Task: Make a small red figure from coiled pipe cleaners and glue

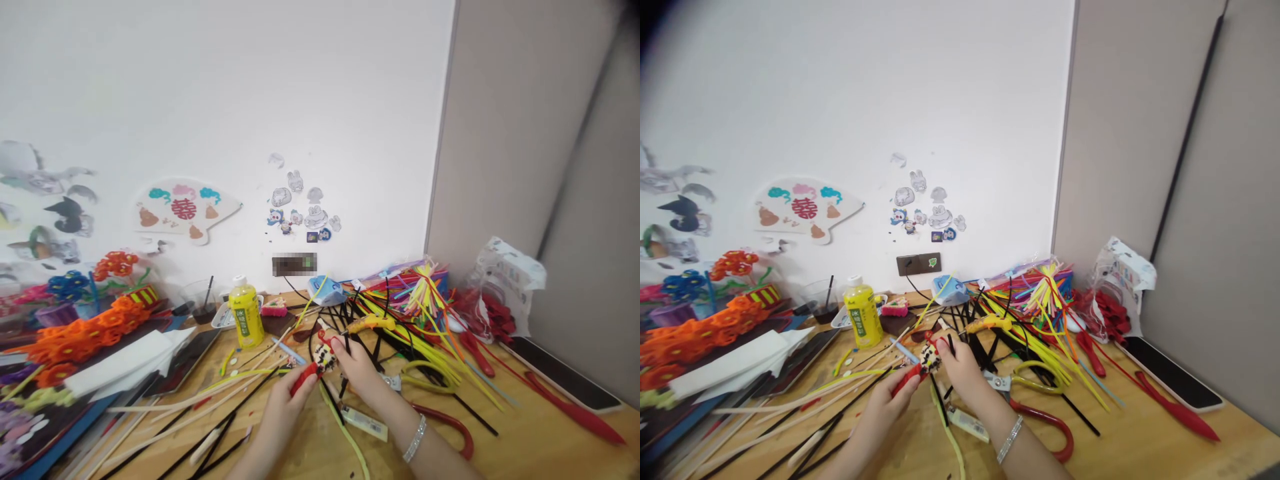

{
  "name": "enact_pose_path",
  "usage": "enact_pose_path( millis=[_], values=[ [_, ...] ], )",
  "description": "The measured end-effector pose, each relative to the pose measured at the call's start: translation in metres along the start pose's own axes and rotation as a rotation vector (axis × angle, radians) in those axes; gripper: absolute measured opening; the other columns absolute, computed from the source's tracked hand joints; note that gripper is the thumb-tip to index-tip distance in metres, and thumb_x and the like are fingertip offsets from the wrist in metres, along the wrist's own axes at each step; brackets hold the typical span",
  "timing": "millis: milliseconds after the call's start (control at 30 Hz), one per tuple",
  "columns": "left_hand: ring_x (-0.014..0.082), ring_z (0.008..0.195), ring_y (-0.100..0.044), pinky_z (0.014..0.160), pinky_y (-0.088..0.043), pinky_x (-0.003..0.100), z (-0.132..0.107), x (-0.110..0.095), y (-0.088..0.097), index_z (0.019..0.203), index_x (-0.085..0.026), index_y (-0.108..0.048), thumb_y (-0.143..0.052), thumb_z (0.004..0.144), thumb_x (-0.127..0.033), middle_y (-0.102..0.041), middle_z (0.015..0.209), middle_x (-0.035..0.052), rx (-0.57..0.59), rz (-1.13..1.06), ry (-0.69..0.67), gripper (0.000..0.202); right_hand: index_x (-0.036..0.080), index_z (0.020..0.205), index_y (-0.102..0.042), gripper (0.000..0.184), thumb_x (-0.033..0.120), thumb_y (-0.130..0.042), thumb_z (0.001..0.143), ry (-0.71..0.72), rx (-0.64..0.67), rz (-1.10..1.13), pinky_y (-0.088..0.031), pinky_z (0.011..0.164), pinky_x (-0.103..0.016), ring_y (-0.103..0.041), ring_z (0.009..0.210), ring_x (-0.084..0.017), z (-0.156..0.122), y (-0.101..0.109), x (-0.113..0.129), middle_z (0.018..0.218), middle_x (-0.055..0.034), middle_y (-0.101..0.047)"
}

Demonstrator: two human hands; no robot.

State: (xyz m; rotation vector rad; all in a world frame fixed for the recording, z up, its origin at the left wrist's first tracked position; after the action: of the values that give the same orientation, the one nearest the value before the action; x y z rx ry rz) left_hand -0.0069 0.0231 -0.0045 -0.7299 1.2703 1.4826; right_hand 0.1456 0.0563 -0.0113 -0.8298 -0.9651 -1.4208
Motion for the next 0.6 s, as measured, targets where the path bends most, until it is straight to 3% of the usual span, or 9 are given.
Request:
enact_pose_path(
  millis=[233,400,600],
  values=[
    [0.0255,0.081,-0.062,0.077,-0.047,0.034,0.001,0.003,-0.003,0.089,-0.014,-0.071,-0.056,0.071,-0.049,-0.072,0.087,0.0083,-0.045,0.0,-0.001,0.042,0.016,0.098,-0.063,0.046,0.054,-0.041,0.084,0.005,-0.014,0.054,-0.04,0.086,-0.033,-0.056,0.095,-0.022,0.001,0.011,0.014,0.095,-0.0084,-0.065],
    [0.0259,0.086,-0.061,0.082,-0.045,0.034,0.002,0.009,-0.004,0.091,-0.014,-0.069,-0.053,0.076,-0.044,-0.072,0.087,0.008,-0.008,-0.012,-0.032,0.037,0.016,0.082,-0.058,0.042,0.051,-0.037,0.086,0.011,-0.034,-0.109,-0.043,0.072,-0.03,-0.056,0.075,-0.019,-0.004,0.002,0.004,0.077,-0.0058,-0.062],
    [0.0259,0.088,-0.061,0.083,-0.045,0.034,0.001,0.01,-0.002,0.087,-0.015,-0.069,-0.053,0.077,-0.043,-0.072,0.088,0.0073,0.028,-0.008,-0.026,0.034,0.016,0.082,-0.055,0.041,0.05,-0.034,0.087,0.009,-0.005,-0.144,-0.041,0.073,-0.029,-0.054,0.075,-0.018,-0.007,-0.003,0.002,0.077,-0.0053,-0.059]
  ],
)
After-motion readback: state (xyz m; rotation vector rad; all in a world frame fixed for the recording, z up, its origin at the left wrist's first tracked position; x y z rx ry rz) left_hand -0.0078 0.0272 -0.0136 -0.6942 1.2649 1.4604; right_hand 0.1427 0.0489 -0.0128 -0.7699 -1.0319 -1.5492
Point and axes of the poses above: each hand's wrist, its own z-axis towards the middle knuckle, its own y-axis out of the back of the hand, x = y × z, the point moved 1 cm from there along z, towards the middle knuckle
